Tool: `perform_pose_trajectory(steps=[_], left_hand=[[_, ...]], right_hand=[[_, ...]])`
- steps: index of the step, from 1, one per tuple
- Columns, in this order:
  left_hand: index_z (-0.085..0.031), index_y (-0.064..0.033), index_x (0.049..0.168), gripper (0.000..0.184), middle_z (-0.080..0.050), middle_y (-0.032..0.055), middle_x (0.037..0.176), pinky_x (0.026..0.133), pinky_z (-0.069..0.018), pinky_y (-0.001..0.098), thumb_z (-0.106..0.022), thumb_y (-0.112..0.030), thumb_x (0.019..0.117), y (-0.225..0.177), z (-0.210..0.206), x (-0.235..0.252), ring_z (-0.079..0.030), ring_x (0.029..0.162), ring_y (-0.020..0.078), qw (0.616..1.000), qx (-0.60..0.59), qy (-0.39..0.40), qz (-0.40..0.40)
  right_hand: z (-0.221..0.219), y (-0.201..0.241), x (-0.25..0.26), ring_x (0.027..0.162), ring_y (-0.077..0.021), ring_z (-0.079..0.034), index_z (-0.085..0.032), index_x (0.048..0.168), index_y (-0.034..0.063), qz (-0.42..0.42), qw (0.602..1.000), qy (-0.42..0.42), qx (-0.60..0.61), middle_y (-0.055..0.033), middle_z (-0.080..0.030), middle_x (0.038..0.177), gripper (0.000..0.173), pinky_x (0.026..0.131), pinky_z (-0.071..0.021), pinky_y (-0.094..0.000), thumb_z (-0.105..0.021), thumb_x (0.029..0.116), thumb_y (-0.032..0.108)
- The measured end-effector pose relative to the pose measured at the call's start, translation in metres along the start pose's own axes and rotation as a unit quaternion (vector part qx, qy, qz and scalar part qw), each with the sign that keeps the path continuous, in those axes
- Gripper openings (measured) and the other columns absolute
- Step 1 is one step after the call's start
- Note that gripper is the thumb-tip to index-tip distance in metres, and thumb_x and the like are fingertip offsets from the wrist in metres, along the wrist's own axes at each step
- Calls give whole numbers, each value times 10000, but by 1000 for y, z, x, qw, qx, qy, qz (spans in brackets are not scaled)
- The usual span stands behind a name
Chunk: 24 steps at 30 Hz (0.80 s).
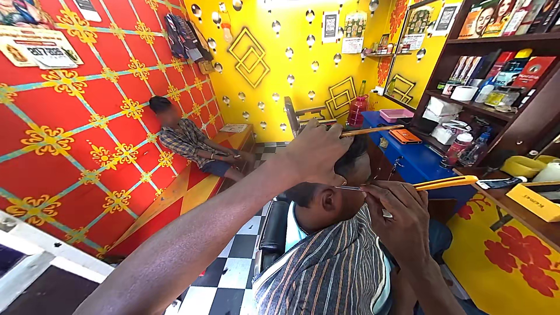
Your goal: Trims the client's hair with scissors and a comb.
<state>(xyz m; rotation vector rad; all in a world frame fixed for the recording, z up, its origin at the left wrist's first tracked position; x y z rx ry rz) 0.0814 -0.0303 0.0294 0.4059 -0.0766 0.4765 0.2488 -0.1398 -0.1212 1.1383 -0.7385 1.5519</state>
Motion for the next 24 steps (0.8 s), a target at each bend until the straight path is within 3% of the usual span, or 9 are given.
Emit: perform_pose_trajectory(steps=[19,24], left_hand=[[-464,-87,1526,944,-521,174,1463,1037,-407,554,-693,-671,820,-1,0,-1,-580,1232,340,1000,2,3,3],[-477,-86,1514,934,-512,191,1479,1064,-393,552,-691,-679,825,-2,-2,-3,-559,1281,350,1000,4,1,6]], right_hand=[[11,3,0,1043,-216,-660,-786,1082,186,14,998,31,-59,-13,-745,1101,214,830,-432,-453,-591,1007,231],[30,12,-12,999,-154,-665,-780,1044,231,-7,997,72,11,42,-737,1040,202,813,-465,-419,-586,997,262]])
Point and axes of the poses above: each hand's wrist, its own x-axis towards the middle knuckle, its own z-axis out of the back of the hand, y = z × x, the point moved 1 cm from there along x, towards the middle knuckle
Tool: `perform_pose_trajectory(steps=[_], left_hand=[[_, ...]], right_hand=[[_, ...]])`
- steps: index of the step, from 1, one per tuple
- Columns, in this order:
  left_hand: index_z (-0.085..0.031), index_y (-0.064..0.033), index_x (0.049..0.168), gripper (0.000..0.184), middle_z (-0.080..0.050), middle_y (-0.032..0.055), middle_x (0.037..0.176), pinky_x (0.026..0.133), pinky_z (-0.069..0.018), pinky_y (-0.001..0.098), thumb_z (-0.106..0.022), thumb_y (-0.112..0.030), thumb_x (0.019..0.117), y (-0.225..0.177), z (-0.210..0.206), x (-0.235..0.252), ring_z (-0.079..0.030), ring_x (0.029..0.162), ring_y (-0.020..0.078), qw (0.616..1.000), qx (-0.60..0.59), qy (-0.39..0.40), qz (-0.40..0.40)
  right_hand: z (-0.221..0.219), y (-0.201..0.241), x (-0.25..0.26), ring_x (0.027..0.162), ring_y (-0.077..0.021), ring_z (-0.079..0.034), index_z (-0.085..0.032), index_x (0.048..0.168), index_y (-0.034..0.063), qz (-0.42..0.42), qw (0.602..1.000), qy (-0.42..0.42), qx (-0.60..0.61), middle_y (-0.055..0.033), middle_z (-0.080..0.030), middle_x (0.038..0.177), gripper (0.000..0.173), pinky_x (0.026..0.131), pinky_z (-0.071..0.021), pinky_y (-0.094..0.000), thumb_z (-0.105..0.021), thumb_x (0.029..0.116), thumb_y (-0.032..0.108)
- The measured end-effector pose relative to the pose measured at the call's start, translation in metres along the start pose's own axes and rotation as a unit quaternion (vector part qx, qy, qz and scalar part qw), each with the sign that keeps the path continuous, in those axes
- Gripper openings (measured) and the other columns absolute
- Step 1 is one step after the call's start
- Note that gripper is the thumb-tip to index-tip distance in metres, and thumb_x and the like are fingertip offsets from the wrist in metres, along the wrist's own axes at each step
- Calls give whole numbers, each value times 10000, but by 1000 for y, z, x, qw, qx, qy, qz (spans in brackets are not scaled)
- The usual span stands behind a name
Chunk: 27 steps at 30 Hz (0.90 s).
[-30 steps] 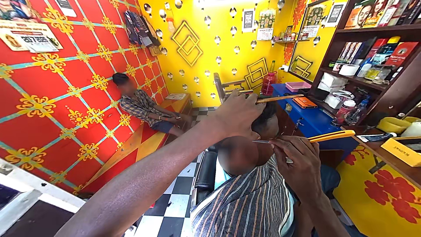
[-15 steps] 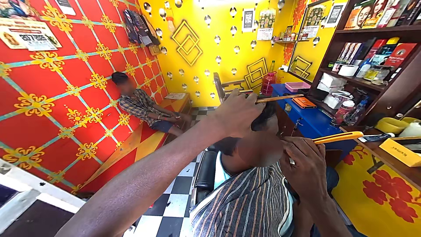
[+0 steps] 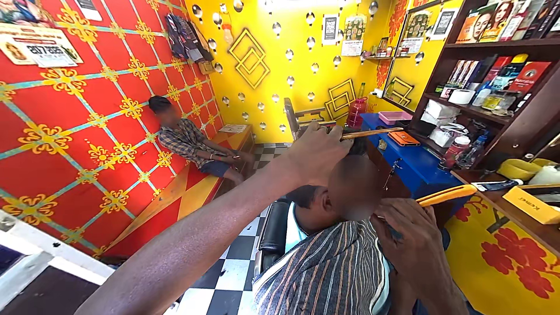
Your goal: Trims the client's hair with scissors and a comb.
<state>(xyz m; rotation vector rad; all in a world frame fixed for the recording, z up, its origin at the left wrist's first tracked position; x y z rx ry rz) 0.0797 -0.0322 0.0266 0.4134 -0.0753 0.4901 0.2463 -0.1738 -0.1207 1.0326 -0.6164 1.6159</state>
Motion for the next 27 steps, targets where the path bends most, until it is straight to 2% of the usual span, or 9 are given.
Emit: perform_pose_trajectory(steps=[3,5,9,11,13,15,16,21,27], left_hand=[[-416,-108,1564,1033,-447,150,1563,1136,-340,551,-647,-769,805,6,-4,-7,-488,1377,328,998,-48,-35,-6],[-430,-136,1567,1023,-483,84,1557,1163,-331,529,-595,-805,811,13,-6,-21,-485,1398,269,989,-91,-116,-9],[-614,-137,1415,759,-645,90,1356,1049,-439,513,-582,-696,903,27,-7,-56,-625,1197,254,955,-119,-268,31],[-593,-140,1432,783,-621,93,1386,1032,-444,524,-582,-710,895,32,-11,-67,-625,1186,256,950,-138,-270,69],[-536,-150,1489,881,-593,95,1422,1072,-428,536,-584,-762,857,33,-21,-70,-601,1235,263,949,-163,-254,95],[-462,-143,1547,1011,-541,115,1490,1124,-395,559,-618,-803,798,29,-33,-68,-541,1337,290,948,-188,-233,107],[-414,-143,1575,1059,-490,114,1546,1155,-366,563,-648,-799,778,25,-38,-66,-493,1397,295,949,-199,-216,112],[-329,-108,1608,1094,-383,102,1627,1172,-342,544,-781,-651,772,10,-49,-59,-434,1448,296,951,-215,-190,119],[-315,-112,1612,1072,-382,106,1624,1172,-339,526,-800,-595,786,8,-52,-54,-429,1451,289,950,-211,-186,134]], right_hand=[[0,7,-39,1005,-138,-678,-760,1082,243,-27,998,13,58,25,-737,1039,175,865,-522,-387,-604,1013,283],[-3,11,-78,1000,-161,-681,-756,1138,236,-51,995,14,85,-13,-728,1034,179,872,-556,-367,-638,1004,246],[-2,34,-144,975,-202,-691,-787,1139,183,-130,989,45,61,-74,-730,1011,218,872,-549,-343,-641,996,105],[1,49,-161,988,-234,-725,-808,1104,174,-161,979,100,70,-88,-761,1038,259,896,-572,-364,-618,982,48],[-4,49,-172,967,-193,-710,-812,1043,147,-182,969,97,135,-77,-753,1010,218,883,-567,-316,-631,981,43],[-3,36,-159,974,-136,-686,-789,1025,120,-198,957,51,207,-64,-726,1019,169,882,-567,-284,-627,1003,75],[-1,23,-147,1005,-105,-671,-764,1043,156,-189,957,35,218,-18,-716,1037,158,915,-562,-289,-610,1018,127],[16,-1,-38,1067,-113,-685,-736,1063,212,-82,990,-50,100,41,-734,1027,199,1078,-486,-465,-549,1052,281],[5,-1,37,1042,-210,-655,-791,1082,182,-2,999,-36,29,-35,-709,1086,241,896,-502,-476,-566,996,179]])
Point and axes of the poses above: each hand's wrist, its own x-axis towards the middle knuckle, its own z-axis out of the back of the hand, y = z × x, the point moved 1 cm from there along x, towards the middle knuckle
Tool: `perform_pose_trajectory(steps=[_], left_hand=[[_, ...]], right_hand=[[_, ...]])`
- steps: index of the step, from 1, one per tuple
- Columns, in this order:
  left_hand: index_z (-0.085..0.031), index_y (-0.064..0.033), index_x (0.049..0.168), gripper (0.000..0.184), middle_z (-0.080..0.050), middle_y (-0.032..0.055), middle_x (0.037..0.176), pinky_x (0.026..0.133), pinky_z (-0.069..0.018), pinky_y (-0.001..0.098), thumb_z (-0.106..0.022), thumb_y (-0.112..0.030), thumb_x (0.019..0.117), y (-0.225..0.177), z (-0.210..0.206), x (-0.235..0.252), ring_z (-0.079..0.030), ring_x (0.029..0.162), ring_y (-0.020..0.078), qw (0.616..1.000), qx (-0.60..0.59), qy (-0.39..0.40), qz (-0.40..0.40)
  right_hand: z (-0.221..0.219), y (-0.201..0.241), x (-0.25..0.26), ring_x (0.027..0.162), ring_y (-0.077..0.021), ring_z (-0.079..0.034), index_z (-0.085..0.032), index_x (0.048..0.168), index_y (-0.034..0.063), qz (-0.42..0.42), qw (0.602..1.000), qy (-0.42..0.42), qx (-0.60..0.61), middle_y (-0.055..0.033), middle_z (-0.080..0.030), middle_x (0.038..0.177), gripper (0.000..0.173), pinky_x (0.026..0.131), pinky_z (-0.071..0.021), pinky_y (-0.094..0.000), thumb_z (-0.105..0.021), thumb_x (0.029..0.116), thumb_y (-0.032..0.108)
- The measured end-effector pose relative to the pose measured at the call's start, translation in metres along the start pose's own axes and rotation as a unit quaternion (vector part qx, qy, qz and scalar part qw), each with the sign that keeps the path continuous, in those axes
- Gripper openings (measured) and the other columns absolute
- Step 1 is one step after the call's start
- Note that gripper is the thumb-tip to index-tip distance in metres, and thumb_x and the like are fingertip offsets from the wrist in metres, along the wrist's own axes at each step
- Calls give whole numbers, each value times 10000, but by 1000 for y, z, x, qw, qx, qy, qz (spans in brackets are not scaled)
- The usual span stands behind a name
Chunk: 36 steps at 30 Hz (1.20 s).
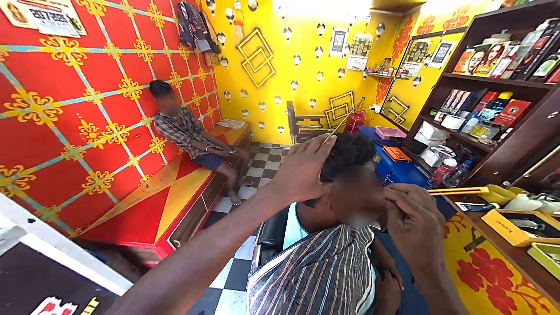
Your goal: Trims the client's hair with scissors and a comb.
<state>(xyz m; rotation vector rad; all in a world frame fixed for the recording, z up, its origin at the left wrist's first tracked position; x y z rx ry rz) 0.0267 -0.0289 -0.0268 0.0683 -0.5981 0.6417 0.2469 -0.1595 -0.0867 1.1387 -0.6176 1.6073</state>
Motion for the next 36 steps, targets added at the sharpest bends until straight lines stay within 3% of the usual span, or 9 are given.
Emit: perform_pose_trajectory(steps=[3,11,36], left_hand=[[-319,-126,1613,1051,-374,87,1632,1175,-331,528,-795,-586,796,1,0,1,-416,1461,280,1000,-11,5,6],[-351,-110,1597,1016,-390,104,1621,1176,-328,535,-793,-575,808,3,1,5,-431,1451,288,1000,-12,14,7],[-413,-114,1568,989,-471,109,1562,1165,-334,531,-776,-613,795,11,-4,6,-497,1394,272,1000,-10,-22,-16]], right_hand=[[-9,0,12,1055,-236,-656,-792,1107,176,36,999,19,-5,-46,-718,1100,270,872,-483,-491,-564,968,134],[-20,4,16,1058,-254,-657,-790,1087,154,98,993,15,-63,-54,-736,1080,207,850,-446,-485,-602,999,147],[-21,1,18,1054,-272,-642,-787,1101,159,134,986,16,-99,-70,-725,1084,242,847,-408,-501,-589,981,89]])
Point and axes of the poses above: each hand's wrist, its own x-axis towards the middle knuckle, its own z-axis out of the back of the hand, y = z × x, the point moved 1 cm from there along x, towards the middle knuckle
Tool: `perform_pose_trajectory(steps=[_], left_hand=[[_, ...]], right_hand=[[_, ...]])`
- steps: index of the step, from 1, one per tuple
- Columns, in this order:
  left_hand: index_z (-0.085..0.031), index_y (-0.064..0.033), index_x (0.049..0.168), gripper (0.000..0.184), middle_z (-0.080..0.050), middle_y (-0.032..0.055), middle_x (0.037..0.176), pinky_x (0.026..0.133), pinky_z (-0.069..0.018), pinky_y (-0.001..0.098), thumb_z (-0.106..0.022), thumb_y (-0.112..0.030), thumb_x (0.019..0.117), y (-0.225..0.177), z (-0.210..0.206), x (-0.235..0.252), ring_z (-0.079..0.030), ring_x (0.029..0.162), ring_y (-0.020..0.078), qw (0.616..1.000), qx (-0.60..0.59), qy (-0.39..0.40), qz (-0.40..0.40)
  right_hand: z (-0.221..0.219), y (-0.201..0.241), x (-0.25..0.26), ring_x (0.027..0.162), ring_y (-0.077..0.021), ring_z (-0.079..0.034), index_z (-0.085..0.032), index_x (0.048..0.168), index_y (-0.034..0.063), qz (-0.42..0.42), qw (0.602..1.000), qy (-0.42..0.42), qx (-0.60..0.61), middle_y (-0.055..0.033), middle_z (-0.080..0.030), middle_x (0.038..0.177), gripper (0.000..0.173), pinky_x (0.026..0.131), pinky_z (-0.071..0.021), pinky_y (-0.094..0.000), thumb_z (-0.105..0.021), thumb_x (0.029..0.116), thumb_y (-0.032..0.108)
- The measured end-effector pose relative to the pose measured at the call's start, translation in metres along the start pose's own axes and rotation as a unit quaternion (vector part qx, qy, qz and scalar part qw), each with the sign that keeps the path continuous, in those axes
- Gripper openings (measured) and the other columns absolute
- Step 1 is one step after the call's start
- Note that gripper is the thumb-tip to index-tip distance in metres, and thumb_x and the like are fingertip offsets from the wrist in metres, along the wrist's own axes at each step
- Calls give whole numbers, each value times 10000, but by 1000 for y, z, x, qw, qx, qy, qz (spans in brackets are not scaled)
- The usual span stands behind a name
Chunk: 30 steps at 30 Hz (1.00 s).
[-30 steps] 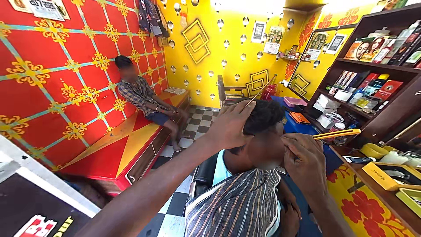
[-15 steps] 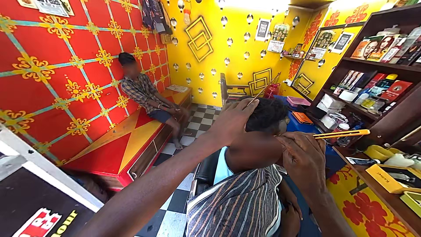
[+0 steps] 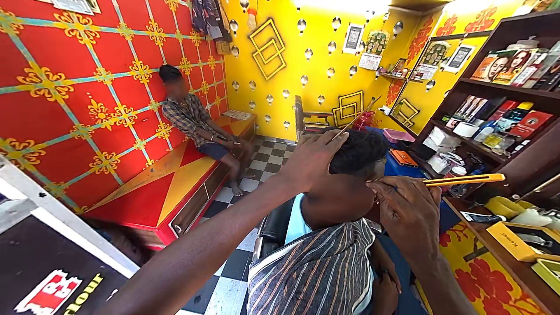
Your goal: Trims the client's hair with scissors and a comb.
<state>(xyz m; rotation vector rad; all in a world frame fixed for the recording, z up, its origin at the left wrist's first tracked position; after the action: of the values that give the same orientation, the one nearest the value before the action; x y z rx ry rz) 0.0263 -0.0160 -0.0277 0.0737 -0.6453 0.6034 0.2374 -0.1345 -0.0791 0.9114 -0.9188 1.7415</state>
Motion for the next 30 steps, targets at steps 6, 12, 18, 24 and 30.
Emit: perform_pose_trajectory(steps=[6,12,18,24,30], left_hand=[[-423,-115,1562,988,-489,106,1547,1145,-354,543,-766,-630,792,2,-2,-1,-510,1378,280,1000,3,-16,-10],[-417,-122,1568,987,-486,98,1551,1154,-340,545,-772,-619,793,2,0,-1,-505,1384,282,1000,-2,-7,-5],[-408,-132,1575,993,-472,88,1565,1154,-338,540,-762,-633,795,1,1,-1,-494,1393,278,1000,-5,-1,0],[-388,-145,1586,999,-456,79,1579,1162,-325,543,-759,-637,799,3,0,-1,-475,1411,279,1000,-7,9,5],[-393,-141,1582,1000,-455,78,1578,1153,-337,537,-764,-635,796,3,0,-1,-486,1397,272,1000,-8,5,1]], right_hand=[[3,0,5,1025,-275,-653,-800,1070,159,-5,999,43,17,-58,-733,1058,248,805,-425,-501,-576,974,111],[2,1,7,1046,-274,-644,-789,1106,165,14,1000,22,9,-64,-724,1079,235,829,-421,-499,-590,986,126],[3,1,12,1030,-277,-655,-797,1070,163,16,998,53,12,-57,-736,1072,238,807,-429,-496,-576,988,133],[1,2,15,1018,-272,-656,-796,1071,160,34,998,61,8,-54,-735,1069,252,807,-427,-500,-569,973,110],[1,3,18,1018,-287,-661,-794,1069,152,45,996,71,7,-60,-735,1059,249,802,-437,-512,-566,975,119]])
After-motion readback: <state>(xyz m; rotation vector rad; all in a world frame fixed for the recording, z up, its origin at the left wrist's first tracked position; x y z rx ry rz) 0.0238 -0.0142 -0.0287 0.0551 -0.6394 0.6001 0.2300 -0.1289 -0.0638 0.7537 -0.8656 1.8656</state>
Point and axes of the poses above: each hand's wrist, its own x-axis towards the middle knuckle, its own z-axis out of the back of the hand, y = z × x, the point moved 1 cm from there along x, towards the middle knuckle
